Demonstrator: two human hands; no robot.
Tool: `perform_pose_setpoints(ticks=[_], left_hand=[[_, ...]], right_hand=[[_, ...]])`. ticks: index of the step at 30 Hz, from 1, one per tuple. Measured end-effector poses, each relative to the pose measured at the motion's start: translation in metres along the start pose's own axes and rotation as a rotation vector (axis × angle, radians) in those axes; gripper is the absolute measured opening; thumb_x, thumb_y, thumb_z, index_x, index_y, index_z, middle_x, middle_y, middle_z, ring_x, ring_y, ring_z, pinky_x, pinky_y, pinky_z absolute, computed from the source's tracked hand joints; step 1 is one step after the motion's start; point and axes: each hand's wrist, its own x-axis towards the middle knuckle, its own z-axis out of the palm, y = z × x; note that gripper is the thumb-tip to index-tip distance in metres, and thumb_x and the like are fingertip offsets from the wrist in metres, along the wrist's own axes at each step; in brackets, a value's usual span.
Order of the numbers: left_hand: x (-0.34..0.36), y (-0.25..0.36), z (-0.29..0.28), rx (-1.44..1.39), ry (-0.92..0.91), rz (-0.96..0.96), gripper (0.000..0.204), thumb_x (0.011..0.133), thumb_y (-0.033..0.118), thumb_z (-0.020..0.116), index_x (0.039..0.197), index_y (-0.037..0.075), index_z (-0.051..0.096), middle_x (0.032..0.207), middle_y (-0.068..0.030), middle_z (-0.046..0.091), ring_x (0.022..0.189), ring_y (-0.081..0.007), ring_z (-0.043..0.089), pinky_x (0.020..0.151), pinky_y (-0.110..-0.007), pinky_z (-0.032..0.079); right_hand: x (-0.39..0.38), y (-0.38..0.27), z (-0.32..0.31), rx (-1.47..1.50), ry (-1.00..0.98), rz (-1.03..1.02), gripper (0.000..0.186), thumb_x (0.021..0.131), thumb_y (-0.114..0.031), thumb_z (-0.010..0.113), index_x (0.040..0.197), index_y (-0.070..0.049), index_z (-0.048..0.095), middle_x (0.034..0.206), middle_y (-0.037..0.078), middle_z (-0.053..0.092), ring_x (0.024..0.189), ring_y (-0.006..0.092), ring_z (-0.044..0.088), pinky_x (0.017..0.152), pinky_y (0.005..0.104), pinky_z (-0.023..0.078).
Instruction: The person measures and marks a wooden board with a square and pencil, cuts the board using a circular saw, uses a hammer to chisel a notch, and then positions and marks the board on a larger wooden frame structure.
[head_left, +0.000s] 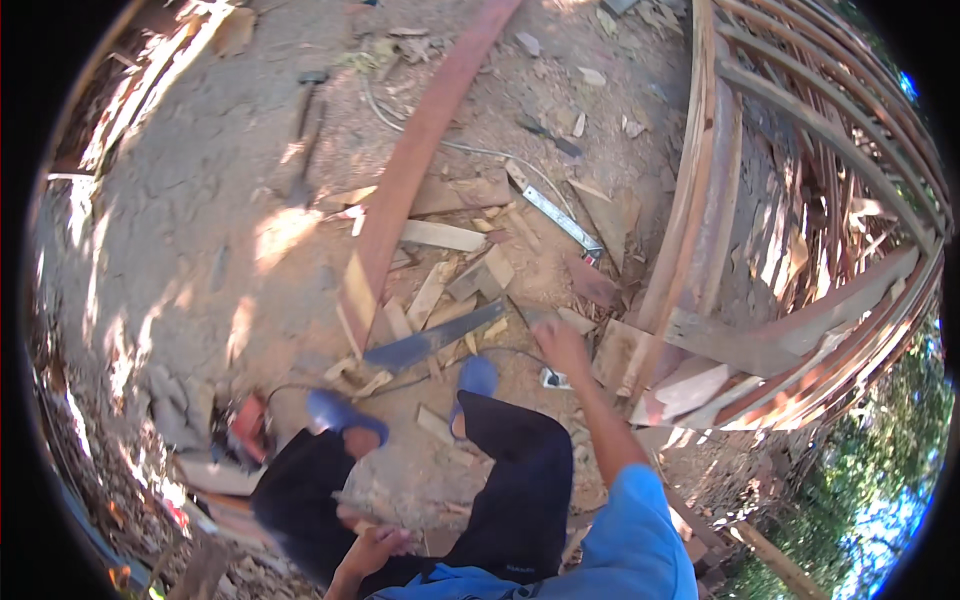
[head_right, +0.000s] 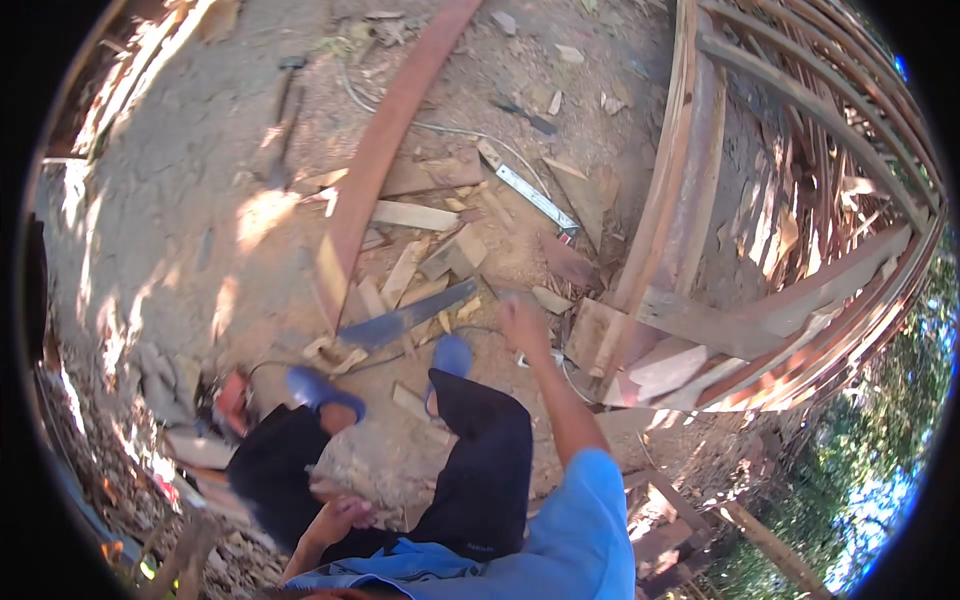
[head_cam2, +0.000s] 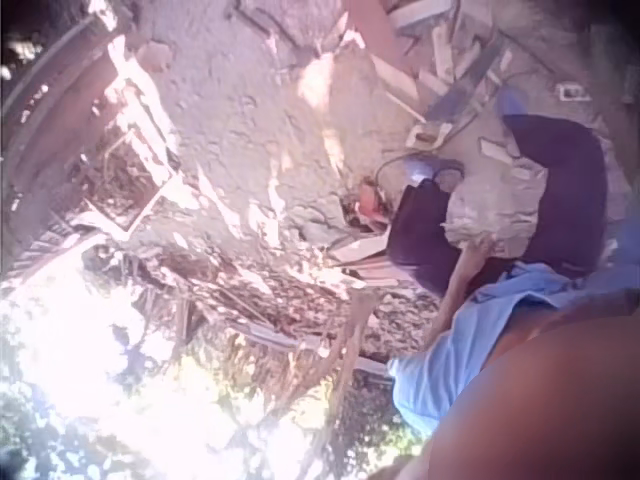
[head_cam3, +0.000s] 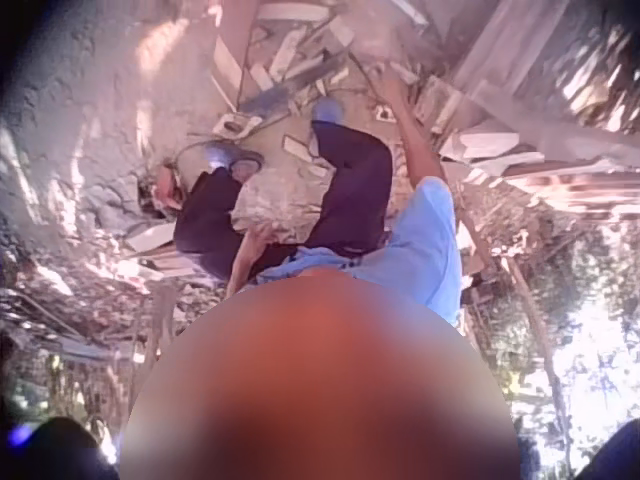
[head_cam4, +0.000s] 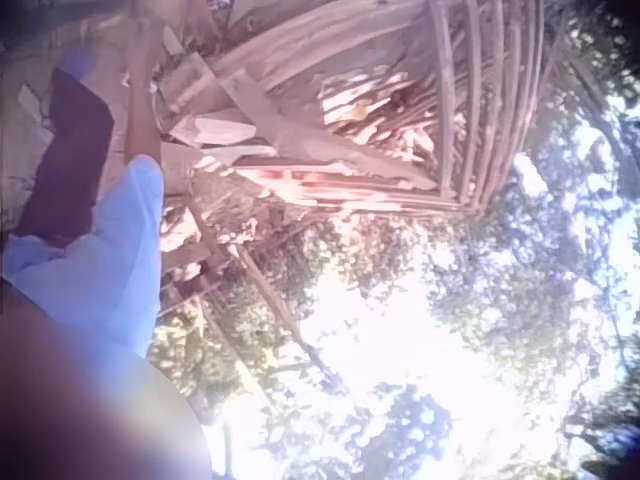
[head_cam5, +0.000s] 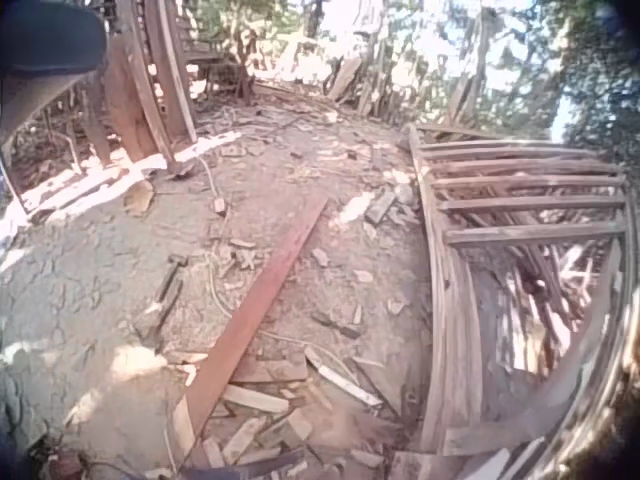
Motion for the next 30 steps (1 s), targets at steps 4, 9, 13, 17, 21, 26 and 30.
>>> perform_pose_setpoints(ticks=[4,9,13,17,21,26,30], left_hand=[[0.189,-0.006,-0.068,0.152,0.289,0.284,0.033,0.100,0.031,0.065,0.101,0.000,0.073,0.085,-0.0075,0.073,0.078,-0.0154,0.070,0.072,-0.032,0.055],[0.267,0.041,-0.087,0.577,0.621,0.450,0.040,0.098,0.038,0.065,0.101,-0.001,0.071,0.088,-0.0191,0.071,0.081,-0.0353,0.070,0.075,-0.043,0.053],[0.212,0.075,-0.083,0.557,0.682,0.430,0.038,0.098,0.036,0.066,0.108,0.000,0.071,0.099,-0.0200,0.071,0.090,-0.0352,0.071,0.079,-0.042,0.054],[0.112,0.134,-0.093,0.766,0.467,0.544,0.034,0.097,0.032,0.070,0.118,0.005,0.070,0.106,-0.0141,0.073,0.097,-0.0282,0.072,0.087,-0.037,0.055],[0.067,0.220,-0.133,0.656,0.672,0.347,0.028,0.099,0.031,0.067,0.106,0.004,0.072,0.093,-0.0045,0.072,0.089,-0.0127,0.069,0.083,-0.031,0.055],[0.192,0.322,-0.209,0.377,0.674,0.926,0.063,0.105,0.058,0.045,0.107,0.000,0.070,0.090,-0.0059,0.070,0.083,-0.0149,0.068,0.080,-0.030,0.055],[0.283,0.314,-0.213,0.106,0.404,0.864,0.089,0.102,0.074,0.015,0.120,0.003,0.065,0.096,-0.0081,0.069,0.083,-0.0159,0.068,0.080,-0.032,0.056]], right_hand=[[0.180,0.103,0.073,-0.265,0.085,-0.016,0.033,0.097,-0.031,0.055,0.102,-0.002,0.072,0.097,0.030,0.069,0.095,0.0456,0.068,0.082,0.0567,0.052],[0.279,0.206,0.078,-0.373,0.270,0.259,0.046,0.088,-0.018,0.061,0.132,-0.002,0.059,0.122,0.026,0.067,0.114,0.0414,0.065,0.097,0.0519,0.051],[0.284,0.226,0.085,-0.677,0.221,0.213,0.045,0.090,-0.021,0.064,0.133,-0.008,0.058,0.120,0.022,0.068,0.121,0.0401,0.061,0.102,0.0574,0.047],[0.269,0.237,0.046,-0.505,0.394,0.185,0.038,0.093,-0.026,0.064,0.123,-0.005,0.058,0.109,0.027,0.067,0.106,0.0442,0.065,0.089,0.0542,0.051],[0.212,0.119,0.009,-0.127,0.639,-0.118,0.032,0.094,-0.025,0.063,0.114,-0.001,0.058,0.099,0.027,0.067,0.093,0.0480,0.065,0.080,0.0520,0.050],[0.125,-0.078,0.076,0.378,0.180,-0.255,0.024,0.091,-0.022,0.061,0.103,0.000,0.060,0.086,0.020,0.065,0.078,0.0305,0.065,0.070,0.0437,0.049],[0.058,-0.166,0.189,0.595,-0.294,-0.203,0.039,0.090,-0.022,0.060,0.117,0.007,0.058,0.100,0.026,0.069,0.087,0.0364,0.070,0.079,0.0466,0.055]])
